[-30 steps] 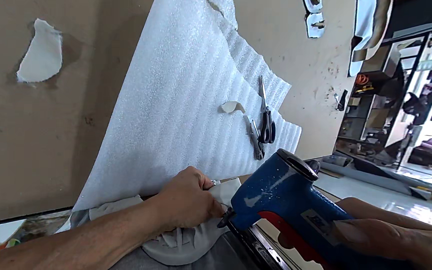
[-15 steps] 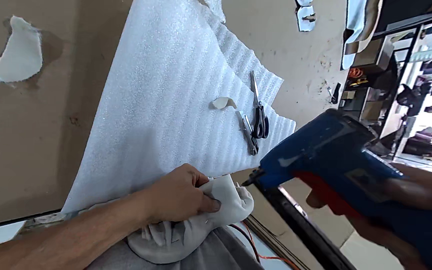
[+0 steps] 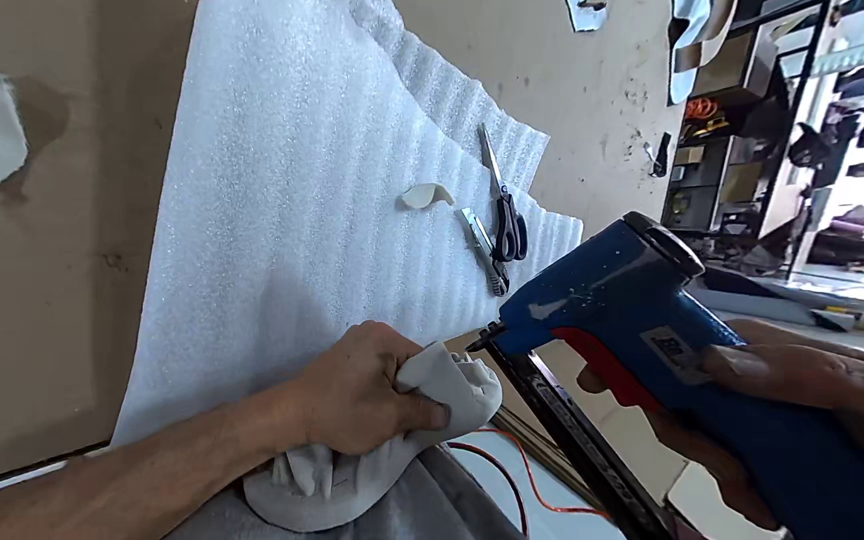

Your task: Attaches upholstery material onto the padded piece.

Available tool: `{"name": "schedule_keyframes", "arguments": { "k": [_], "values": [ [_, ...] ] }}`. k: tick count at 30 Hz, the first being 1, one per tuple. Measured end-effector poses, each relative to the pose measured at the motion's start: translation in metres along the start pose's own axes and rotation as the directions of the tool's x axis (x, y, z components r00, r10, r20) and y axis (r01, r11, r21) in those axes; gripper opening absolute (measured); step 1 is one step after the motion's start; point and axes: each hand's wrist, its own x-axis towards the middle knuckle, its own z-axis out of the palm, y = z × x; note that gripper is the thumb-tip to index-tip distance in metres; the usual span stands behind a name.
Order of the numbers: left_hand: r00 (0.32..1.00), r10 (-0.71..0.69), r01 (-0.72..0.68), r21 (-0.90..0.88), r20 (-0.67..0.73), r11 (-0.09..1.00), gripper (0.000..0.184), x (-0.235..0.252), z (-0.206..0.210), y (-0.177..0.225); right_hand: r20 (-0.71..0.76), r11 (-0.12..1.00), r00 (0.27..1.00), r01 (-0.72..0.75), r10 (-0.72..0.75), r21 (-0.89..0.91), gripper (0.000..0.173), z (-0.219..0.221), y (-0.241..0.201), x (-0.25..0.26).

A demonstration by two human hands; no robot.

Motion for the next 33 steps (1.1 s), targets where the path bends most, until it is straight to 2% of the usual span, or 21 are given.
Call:
{"name": "schedule_keyframes", "arguments": {
  "k": [2, 6, 9, 17, 24, 29, 31, 33],
  "values": [
    [0.999, -0.026, 0.026, -0.016, -0.037, 1.0, 0.012, -0.001, 0.002, -0.001, -0.038, 1.0, 0.999, -0.007, 0.007, -0.002, 0.035, 0.005, -0.005, -0.005],
    [0.975, -0.219, 0.218, -0.032, -0.047, 0.975, 0.015, 0.002, -0.001, 0.008, -0.099, 0.997, 0.995, 0.008, -0.015, -0.077, 0.021, 0.018, -0.015, -0.014],
    [0.959, -0.281, 0.28, -0.036, -0.039, 0.959, 0.016, 0.006, -0.002, 0.009, -0.047, 0.987, 0.999, 0.01, -0.018, -0.162, 0.019, 0.03, -0.026, -0.017],
    [0.908, -0.418, 0.418, 0.007, 0.01, 0.909, 0.016, 0.009, -0.004, 0.009, 0.049, 0.943, 0.978, -0.183, 0.204, -0.278, 0.025, 0.059, -0.045, -0.002],
    [0.914, -0.404, 0.404, 0.002, 0.02, 0.915, 0.012, 0.01, -0.004, 0.007, 0.015, 0.941, 0.967, -0.244, 0.254, -0.234, 0.026, 0.071, -0.044, 0.005],
    [0.917, -0.398, 0.398, -0.023, 0.005, 0.917, 0.014, 0.009, -0.002, 0.004, 0.091, 0.932, 0.96, -0.231, 0.266, -0.28, 0.028, 0.069, -0.039, 0.013],
    [0.93, -0.369, 0.369, -0.031, -0.003, 0.929, 0.015, 0.009, -0.004, 0.002, 0.031, 0.938, 0.969, -0.229, 0.245, -0.261, 0.026, 0.059, -0.04, 0.007],
    [0.946, -0.325, 0.325, -0.057, 0.015, 0.944, 0.013, 0.009, -0.005, 0.0, -0.089, 0.967, 0.983, -0.175, 0.161, -0.184, 0.031, 0.036, -0.035, -0.005]
  ]
}}
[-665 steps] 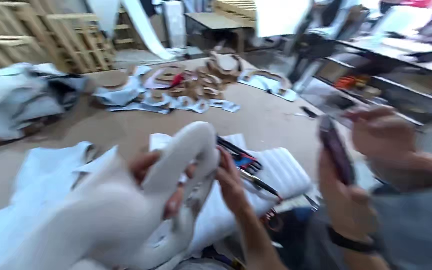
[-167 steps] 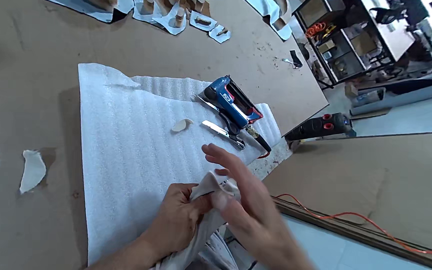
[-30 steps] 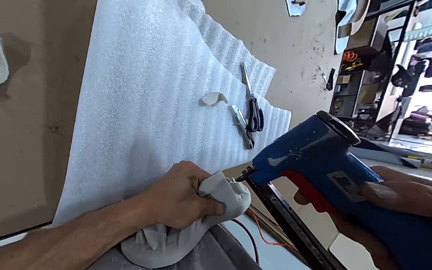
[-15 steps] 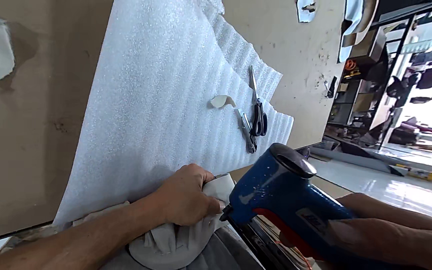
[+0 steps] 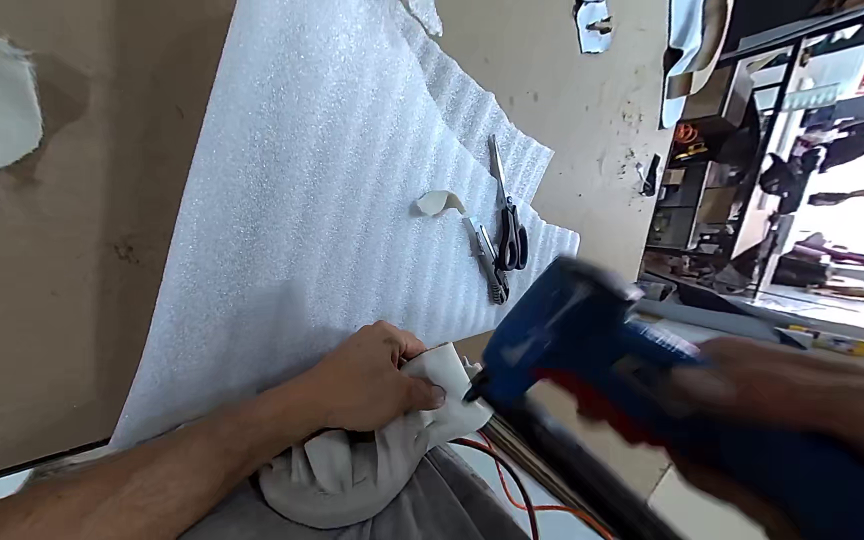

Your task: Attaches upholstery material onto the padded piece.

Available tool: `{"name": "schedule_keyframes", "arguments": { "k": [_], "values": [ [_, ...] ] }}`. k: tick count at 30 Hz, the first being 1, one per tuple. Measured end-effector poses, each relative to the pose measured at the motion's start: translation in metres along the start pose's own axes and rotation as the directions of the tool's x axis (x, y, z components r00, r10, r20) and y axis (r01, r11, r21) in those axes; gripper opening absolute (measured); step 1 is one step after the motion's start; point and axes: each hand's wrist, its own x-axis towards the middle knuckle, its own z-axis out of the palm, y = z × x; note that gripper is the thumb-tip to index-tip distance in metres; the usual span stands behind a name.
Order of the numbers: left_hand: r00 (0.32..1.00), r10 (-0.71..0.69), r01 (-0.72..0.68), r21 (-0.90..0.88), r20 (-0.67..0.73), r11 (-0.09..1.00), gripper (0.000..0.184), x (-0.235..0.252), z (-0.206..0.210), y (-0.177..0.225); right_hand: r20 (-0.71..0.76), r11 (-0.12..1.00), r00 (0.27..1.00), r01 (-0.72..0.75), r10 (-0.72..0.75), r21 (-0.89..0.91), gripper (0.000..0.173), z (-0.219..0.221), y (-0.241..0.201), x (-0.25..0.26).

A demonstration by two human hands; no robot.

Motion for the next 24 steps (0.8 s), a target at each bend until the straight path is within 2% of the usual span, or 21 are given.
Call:
{"name": "schedule_keyframes", "arguments": {
  "k": [2, 3, 5, 6, 7, 9, 11, 13, 15, 17, 18, 19, 21, 22, 24],
  "values": [
    [0.999, 0.005, -0.004, -0.035, 0.034, 0.999, 0.01, 0.0, -0.001, 0.007, -0.093, 0.985, 0.981, 0.164, -0.168, -0.051, 0.047, -0.034, 0.017, 0.004],
    [0.999, -0.005, 0.007, -0.04, 0.053, 0.999, 0.009, 0.0, -0.002, 0.012, -0.161, 0.95, 0.948, 0.242, -0.275, -0.199, 0.05, -0.043, 0.017, 0.012],
    [0.996, -0.053, 0.053, -0.005, 0.071, 0.999, 0.014, -0.002, 0.001, 0.024, -0.3, 0.761, 0.797, 0.28, -0.525, -0.585, 0.035, -0.048, 0.018, 0.039],
    [0.994, -0.093, 0.091, 0.04, 0.057, 0.995, 0.02, -0.003, 0.004, 0.031, -0.307, 0.633, 0.703, 0.259, -0.642, -0.729, 0.038, -0.048, 0.019, 0.059],
    [0.989, -0.141, 0.136, 0.12, 0.041, 0.983, 0.029, -0.004, 0.008, 0.038, -0.296, 0.531, 0.618, 0.237, -0.728, -0.813, 0.053, -0.047, 0.02, 0.083],
    [0.974, -0.224, 0.227, 0.291, -0.043, 0.929, 0.045, -0.004, 0.021, 0.05, -0.308, 0.454, 0.486, 0.216, -0.818, -0.864, 0.075, -0.041, 0.02, 0.133],
    [0.962, -0.24, 0.272, 0.369, -0.131, 0.889, 0.047, 0.0, 0.031, 0.054, -0.359, 0.467, 0.399, 0.215, -0.844, -0.858, 0.08, -0.034, 0.016, 0.177],
    [0.971, -0.168, 0.22, 0.37, -0.168, 0.903, 0.037, 0.003, 0.035, 0.049, -0.39, 0.485, 0.336, 0.274, -0.857, -0.83, 0.075, -0.029, 0.012, 0.205],
    [0.988, -0.003, 0.046, 0.272, -0.156, 0.961, 0.022, 0.004, 0.035, 0.034, -0.415, 0.503, 0.299, 0.354, -0.86, -0.788, 0.063, -0.029, 0.016, 0.22],
    [0.975, 0.112, -0.084, 0.148, -0.193, 0.985, 0.013, 0.005, 0.038, 0.023, -0.516, 0.56, 0.244, 0.519, -0.821, -0.645, 0.049, -0.03, 0.037, 0.217],
    [0.966, 0.136, -0.115, 0.102, -0.222, 0.988, 0.01, 0.005, 0.04, 0.021, -0.615, 0.566, 0.178, 0.638, -0.768, -0.522, 0.044, -0.021, 0.058, 0.212],
    [0.957, 0.141, -0.126, 0.075, -0.253, 0.989, 0.009, 0.004, 0.043, 0.02, -0.726, 0.522, 0.094, 0.757, -0.682, -0.392, 0.041, -0.001, 0.082, 0.21],
    [0.945, 0.114, -0.105, 0.047, -0.308, 0.993, 0.009, 0.005, 0.048, 0.023, -0.895, 0.377, -0.01, 0.905, -0.446, -0.198, 0.043, 0.066, 0.127, 0.213],
    [0.939, 0.089, -0.083, 0.032, -0.332, 0.996, 0.01, 0.005, 0.05, 0.024, -0.938, 0.325, -0.056, 0.929, -0.342, -0.174, 0.048, 0.106, 0.139, 0.223],
    [0.928, 0.034, -0.041, -0.011, -0.371, 0.999, 0.011, 0.007, 0.054, 0.027, -0.976, 0.256, -0.112, 0.954, -0.187, -0.158, 0.062, 0.167, 0.134, 0.246]
  ]
}}
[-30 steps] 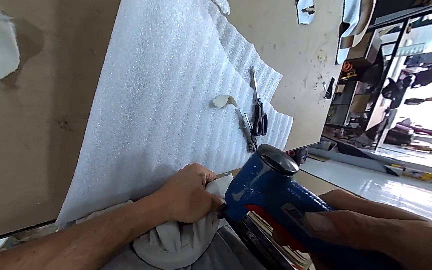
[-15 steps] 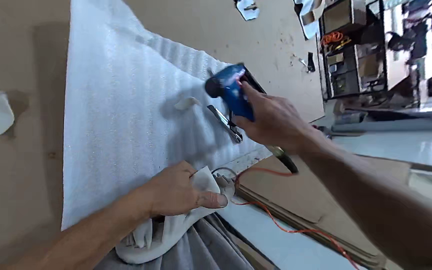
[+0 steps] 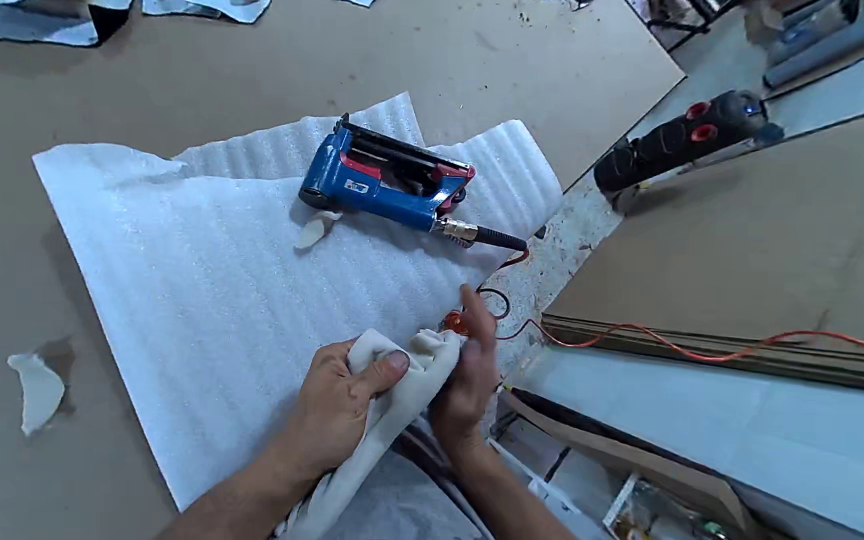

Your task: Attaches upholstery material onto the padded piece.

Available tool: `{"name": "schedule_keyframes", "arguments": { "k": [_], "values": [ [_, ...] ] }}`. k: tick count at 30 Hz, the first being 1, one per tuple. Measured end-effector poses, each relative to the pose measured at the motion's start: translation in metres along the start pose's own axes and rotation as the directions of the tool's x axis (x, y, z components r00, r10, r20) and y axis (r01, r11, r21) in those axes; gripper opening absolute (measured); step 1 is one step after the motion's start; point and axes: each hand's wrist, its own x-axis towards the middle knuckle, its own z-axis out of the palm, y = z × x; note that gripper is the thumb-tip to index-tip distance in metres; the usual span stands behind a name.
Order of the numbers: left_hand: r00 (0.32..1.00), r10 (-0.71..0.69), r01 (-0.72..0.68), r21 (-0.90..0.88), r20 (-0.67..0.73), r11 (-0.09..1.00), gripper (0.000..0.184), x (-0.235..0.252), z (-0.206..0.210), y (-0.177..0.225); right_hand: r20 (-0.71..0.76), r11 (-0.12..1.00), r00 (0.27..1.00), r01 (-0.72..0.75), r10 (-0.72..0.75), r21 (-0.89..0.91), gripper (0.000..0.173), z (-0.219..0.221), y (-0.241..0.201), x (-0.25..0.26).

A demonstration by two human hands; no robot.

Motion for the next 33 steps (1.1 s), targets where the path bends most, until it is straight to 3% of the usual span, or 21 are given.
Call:
{"name": "schedule_keyframes", "arguments": {
  "k": [3, 6, 8, 11, 13, 14, 16, 18, 21, 24, 27, 29, 31, 33],
  "values": [
    [0.999, -0.047, 0.046, -0.04, -0.025, 0.998, 0.012, -0.001, 0.002, -0.002, -0.117, 0.99, 0.992, -0.041, 0.057, 0.133, 0.073, 0.03, -0.022, -0.018],
    [0.998, -0.054, 0.052, -0.076, -0.027, 0.996, 0.014, 0.0, 0.0, 0.0, -0.069, 0.999, 0.997, 0.032, -0.035, -0.039, 0.075, 0.033, -0.058, -0.004],
    [1.0, -0.007, 0.007, -0.049, -0.007, 0.999, 0.017, -0.001, -0.002, -0.007, 0.134, 0.968, 0.986, 0.13, -0.103, -0.215, 0.079, 0.034, -0.092, 0.008],
    [0.999, 0.005, -0.003, -0.051, 0.04, 0.999, 0.008, 0.002, -0.001, -0.022, 0.479, 0.931, 0.859, 0.306, -0.18, -0.2, 0.068, 0.036, -0.139, 0.056],
    [0.993, -0.091, 0.095, -0.049, 0.078, 0.994, 0.005, 0.004, -0.005, -0.014, 0.577, 0.854, 0.793, 0.427, -0.196, -0.297, 0.045, 0.042, -0.126, 0.117],
    [0.985, -0.135, 0.136, -0.003, 0.103, 0.991, 0.007, 0.003, -0.008, -0.011, 0.601, 0.79, 0.786, 0.458, -0.146, -0.408, 0.045, 0.048, -0.105, 0.143],
    [0.974, -0.16, 0.142, 0.119, 0.16, 0.983, 0.015, 0.009, -0.015, -0.009, 0.68, 0.657, 0.731, 0.491, 0.045, -0.572, 0.069, 0.067, -0.051, 0.183],
    [0.973, -0.128, 0.087, 0.209, 0.193, 0.974, 0.022, 0.012, -0.017, -0.013, 0.75, 0.55, 0.638, 0.569, 0.174, -0.612, 0.089, 0.081, -0.013, 0.198],
    [0.958, -0.12, 0.046, 0.271, 0.26, 0.961, 0.03, 0.018, -0.023, -0.014, 0.811, 0.515, 0.561, 0.652, 0.166, -0.556, 0.091, 0.1, -0.002, 0.212],
    [0.932, -0.162, 0.05, 0.327, 0.324, 0.944, 0.035, 0.024, -0.028, -0.013, 0.834, 0.491, 0.498, 0.679, 0.237, -0.545, 0.078, 0.105, -0.019, 0.225],
    [0.915, -0.182, 0.034, 0.383, 0.36, 0.923, 0.041, 0.026, -0.03, -0.012, 0.831, 0.462, 0.428, 0.692, 0.356, -0.555, 0.043, 0.087, -0.075, 0.245],
    [0.904, -0.208, 0.049, 0.392, 0.374, 0.919, 0.044, 0.027, -0.031, -0.012, 0.793, 0.534, 0.372, 0.593, 0.482, -0.603, 0.037, 0.061, -0.121, 0.258],
    [0.899, -0.217, 0.061, 0.381, 0.381, 0.922, 0.042, 0.027, -0.031, -0.014, 0.669, 0.591, 0.28, 0.318, 0.688, -0.741, 0.039, 0.037, -0.166, 0.26],
    [0.909, -0.177, 0.025, 0.374, 0.377, 0.927, 0.039, 0.027, -0.029, -0.018, 0.455, 0.451, 0.132, 0.06, 0.88, -0.89, 0.029, 0.029, -0.206, 0.251]
  ]
}}
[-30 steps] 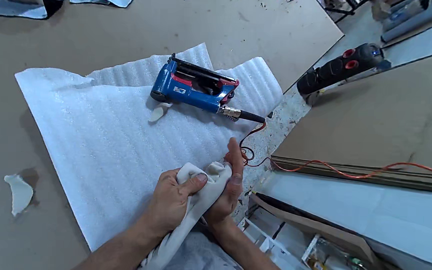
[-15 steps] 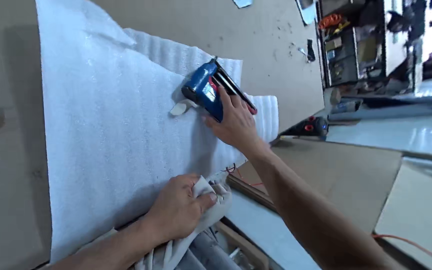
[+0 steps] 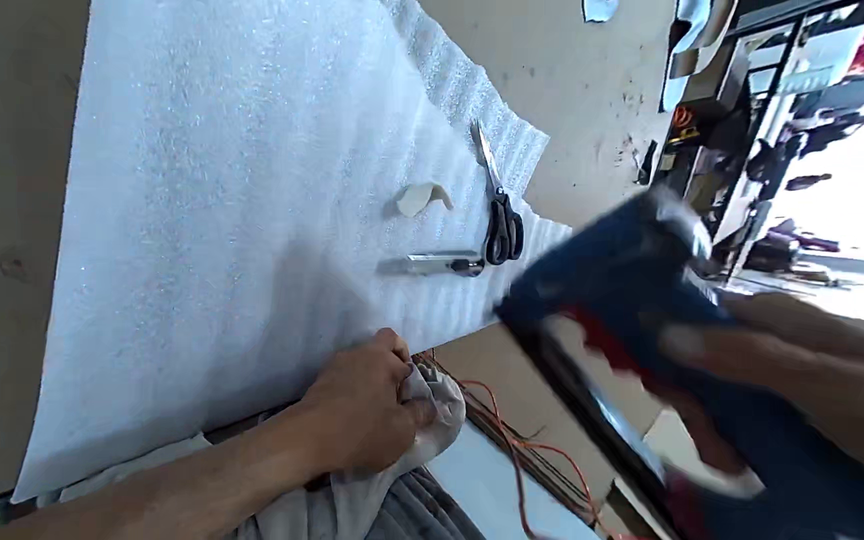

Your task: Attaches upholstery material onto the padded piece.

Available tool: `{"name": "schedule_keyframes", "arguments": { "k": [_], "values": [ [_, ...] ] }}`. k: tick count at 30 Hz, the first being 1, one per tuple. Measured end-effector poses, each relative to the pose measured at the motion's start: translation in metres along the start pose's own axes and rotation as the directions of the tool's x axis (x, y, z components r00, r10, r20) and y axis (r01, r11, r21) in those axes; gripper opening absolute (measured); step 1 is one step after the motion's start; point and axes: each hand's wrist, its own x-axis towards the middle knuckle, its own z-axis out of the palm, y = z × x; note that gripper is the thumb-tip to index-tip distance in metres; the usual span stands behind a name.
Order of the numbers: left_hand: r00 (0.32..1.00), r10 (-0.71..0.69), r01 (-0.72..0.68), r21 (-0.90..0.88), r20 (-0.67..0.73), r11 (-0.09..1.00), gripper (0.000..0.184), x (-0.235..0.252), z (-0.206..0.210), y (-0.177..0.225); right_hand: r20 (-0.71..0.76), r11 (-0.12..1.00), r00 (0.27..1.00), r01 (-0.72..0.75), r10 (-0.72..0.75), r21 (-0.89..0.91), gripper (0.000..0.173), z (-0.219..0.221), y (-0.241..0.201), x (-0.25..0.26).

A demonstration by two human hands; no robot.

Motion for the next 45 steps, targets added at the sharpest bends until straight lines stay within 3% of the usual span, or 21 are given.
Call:
{"name": "schedule_keyframes", "arguments": {
  "k": [2, 4, 7, 17, 23, 26, 29, 31, 33, 35, 37, 39, 42, 45],
  "values": [
    [1.0, 0.006, -0.006, 0.025, 0.013, 1.0, 0.039, 0.001, -0.003, 0.0, 0.091, 0.976, 0.973, -0.215, 0.211, 0.038, 0.022, 0.013, -0.016, -0.015],
    [0.999, -0.027, 0.025, 0.046, 0.046, 0.999, 0.04, 0.0, -0.005, 0.002, 0.172, 0.951, 0.938, -0.309, 0.3, 0.028, 0.023, 0.022, -0.022, -0.014],
    [0.997, -0.042, 0.04, 0.032, 0.058, 0.999, 0.04, 0.001, -0.008, 0.003, 0.287, 0.94, 0.903, -0.34, 0.32, 0.024, 0.025, 0.024, -0.021, -0.004],
    [0.999, -0.015, 0.014, 0.032, 0.049, 0.999, 0.038, 0.003, -0.006, -0.001, 0.39, 0.925, 0.851, -0.379, 0.351, -0.006, 0.03, 0.034, -0.014, 0.011],
    [1.0, -0.003, 0.002, 0.056, 0.025, 0.998, 0.035, 0.004, -0.005, -0.003, 0.447, 0.935, 0.845, -0.352, 0.293, 0.052, 0.027, 0.041, -0.012, 0.009],
    [1.0, 0.002, -0.002, 0.037, 0.005, 0.999, 0.035, 0.005, -0.007, -0.004, 0.343, 0.938, 0.902, -0.321, 0.262, 0.129, 0.029, 0.041, -0.005, 0.005],
    [1.0, 0.014, -0.013, -0.054, 0.004, 0.998, 0.037, 0.006, -0.012, -0.006, 0.143, 0.976, 0.985, -0.117, 0.092, 0.182, 0.042, 0.014, 0.018, 0.01],
    [1.0, -0.026, 0.028, -0.156, 0.014, 0.987, 0.047, -0.005, -0.023, -0.004, -0.107, 0.996, 0.991, 0.08, -0.083, -0.029, 0.045, -0.003, 0.028, 0.027],
    [0.999, -0.039, 0.035, -0.146, -0.03, 0.989, 0.057, -0.028, -0.032, -0.004, -0.291, 0.909, 0.916, 0.15, -0.276, -0.39, 0.036, -0.015, 0.039, 0.056],
    [0.995, -0.061, 0.056, -0.057, -0.077, 0.997, 0.059, -0.055, -0.031, -0.004, -0.363, 0.78, 0.821, 0.149, -0.44, -0.608, 0.05, -0.019, 0.055, 0.101],
    [0.991, -0.092, 0.092, -0.013, -0.093, 0.996, 0.058, -0.075, -0.023, -0.003, -0.424, 0.771, 0.779, 0.116, -0.462, -0.626, 0.072, -0.011, 0.054, 0.141],
    [0.992, -0.106, 0.104, -0.034, -0.07, 0.994, 0.053, -0.085, -0.014, 0.001, -0.495, 0.791, 0.718, 0.129, -0.49, -0.598, 0.08, -0.006, 0.061, 0.18],
    [0.997, -0.056, 0.055, -0.017, -0.058, 0.998, 0.045, -0.088, -0.006, 0.004, -0.534, 0.839, 0.682, 0.227, -0.499, -0.494, 0.074, -0.002, 0.072, 0.214],
    [0.993, -0.08, 0.091, 0.119, -0.087, 0.989, 0.048, -0.084, -0.002, 0.004, -0.589, 0.857, 0.627, 0.318, -0.51, -0.405, 0.066, 0.008, 0.086, 0.192]
  ]
}}
